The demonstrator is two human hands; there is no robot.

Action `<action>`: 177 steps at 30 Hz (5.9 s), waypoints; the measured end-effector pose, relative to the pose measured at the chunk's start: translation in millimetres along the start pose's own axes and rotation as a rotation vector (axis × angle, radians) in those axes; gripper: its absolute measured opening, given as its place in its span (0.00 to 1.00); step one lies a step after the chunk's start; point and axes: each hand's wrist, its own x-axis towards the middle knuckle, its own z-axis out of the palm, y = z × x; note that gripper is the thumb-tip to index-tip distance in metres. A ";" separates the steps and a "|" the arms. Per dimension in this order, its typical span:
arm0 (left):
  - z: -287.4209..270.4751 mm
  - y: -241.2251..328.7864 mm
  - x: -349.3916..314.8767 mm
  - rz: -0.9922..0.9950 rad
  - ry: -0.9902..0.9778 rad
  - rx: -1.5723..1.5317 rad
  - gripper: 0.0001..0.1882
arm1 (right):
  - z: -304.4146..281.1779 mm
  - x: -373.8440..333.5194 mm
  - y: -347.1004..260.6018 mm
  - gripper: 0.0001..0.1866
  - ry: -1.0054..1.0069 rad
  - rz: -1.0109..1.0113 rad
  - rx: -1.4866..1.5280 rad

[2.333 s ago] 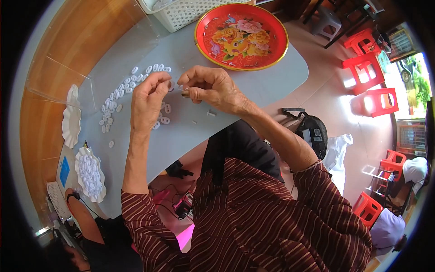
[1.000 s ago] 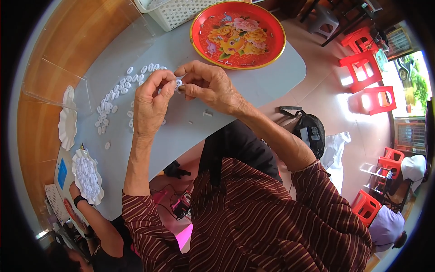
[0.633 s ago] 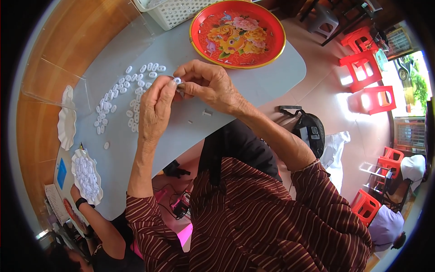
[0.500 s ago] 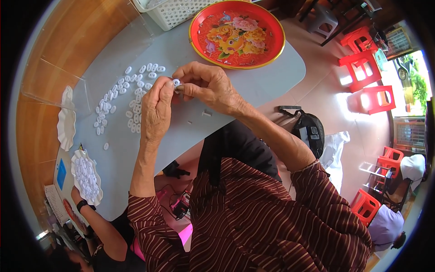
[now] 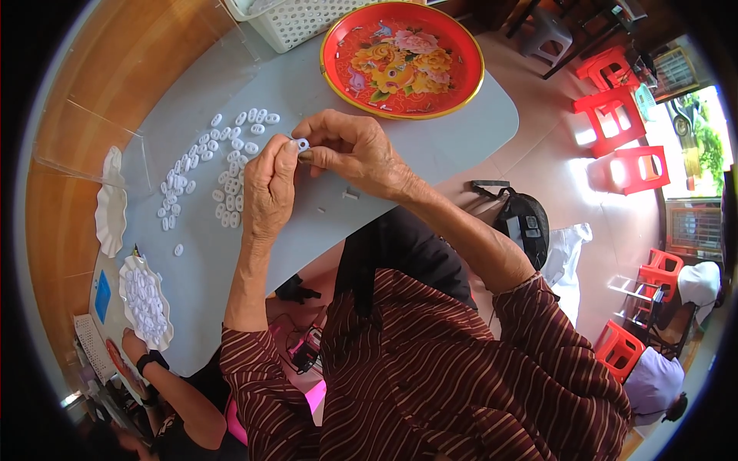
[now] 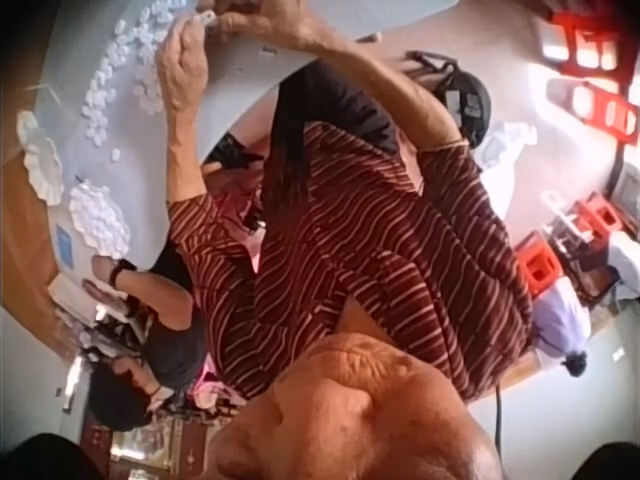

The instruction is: Manually assembling small white plastic components at a workshop table.

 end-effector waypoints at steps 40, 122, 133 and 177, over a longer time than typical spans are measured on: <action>-4.7 -4.7 -2.3 -0.127 -0.097 -0.179 0.18 | 6.7 -5.6 -8.4 0.10 0.060 -0.135 -0.274; -44.0 8.8 -29.3 -0.295 0.087 -0.162 0.11 | 28.2 36.7 -10.1 0.11 -0.189 0.089 -0.135; -27.0 15.7 -20.1 -0.161 0.083 -0.164 0.12 | 15.2 19.6 -6.3 0.07 -0.115 -0.029 -0.051; 17.6 5.2 -28.2 -0.293 0.051 -0.518 0.07 | -149.8 41.7 -38.8 0.08 0.063 -0.235 -1.105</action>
